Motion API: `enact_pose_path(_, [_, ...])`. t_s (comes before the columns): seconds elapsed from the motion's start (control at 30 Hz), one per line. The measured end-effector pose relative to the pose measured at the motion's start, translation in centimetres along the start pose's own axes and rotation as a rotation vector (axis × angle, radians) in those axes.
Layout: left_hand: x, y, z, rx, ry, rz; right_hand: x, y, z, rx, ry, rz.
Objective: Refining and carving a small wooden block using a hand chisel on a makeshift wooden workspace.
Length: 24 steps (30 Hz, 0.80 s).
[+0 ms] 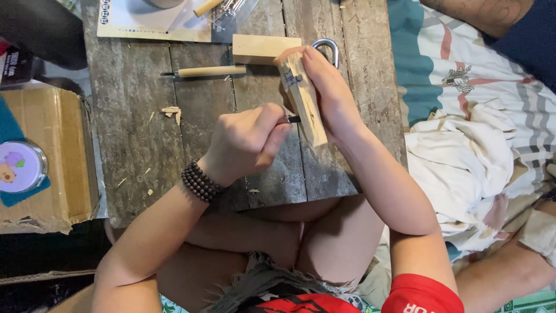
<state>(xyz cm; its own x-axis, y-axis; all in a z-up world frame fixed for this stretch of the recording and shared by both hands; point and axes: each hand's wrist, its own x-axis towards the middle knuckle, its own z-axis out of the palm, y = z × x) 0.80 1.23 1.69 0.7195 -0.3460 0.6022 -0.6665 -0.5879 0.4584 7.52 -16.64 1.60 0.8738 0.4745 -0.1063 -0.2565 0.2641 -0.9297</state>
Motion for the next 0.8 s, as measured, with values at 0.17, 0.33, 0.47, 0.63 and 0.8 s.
enact_pose_path(0.17, [0.0, 0.1, -0.2, -0.114, -0.058, -0.043, -0.3, -0.7, -0.1, 0.104, -0.025, 0.081])
enact_pose_path(0.33, [-0.4, -0.6, 0.3, -0.047, -0.117, -0.011, -0.4, -0.4, 0.1, -0.053, 0.036, 0.059])
enact_pose_path(0.47, [-0.9, -1.1, 0.7, 0.07, -0.15, 0.046, -0.2, 0.4, 0.4, -0.204, 0.022, 0.019])
enact_pose_path(0.63, [-0.9, -1.0, 0.6, 0.058, -0.166, 0.045, -0.3, 0.9, 0.3, -0.176, -0.008, 0.008])
enact_pose_path(0.8, [-1.2, -1.0, 0.9, 0.134, -0.155, 0.061, -0.4, 1.3, 0.5, -0.163, -0.031, -0.051])
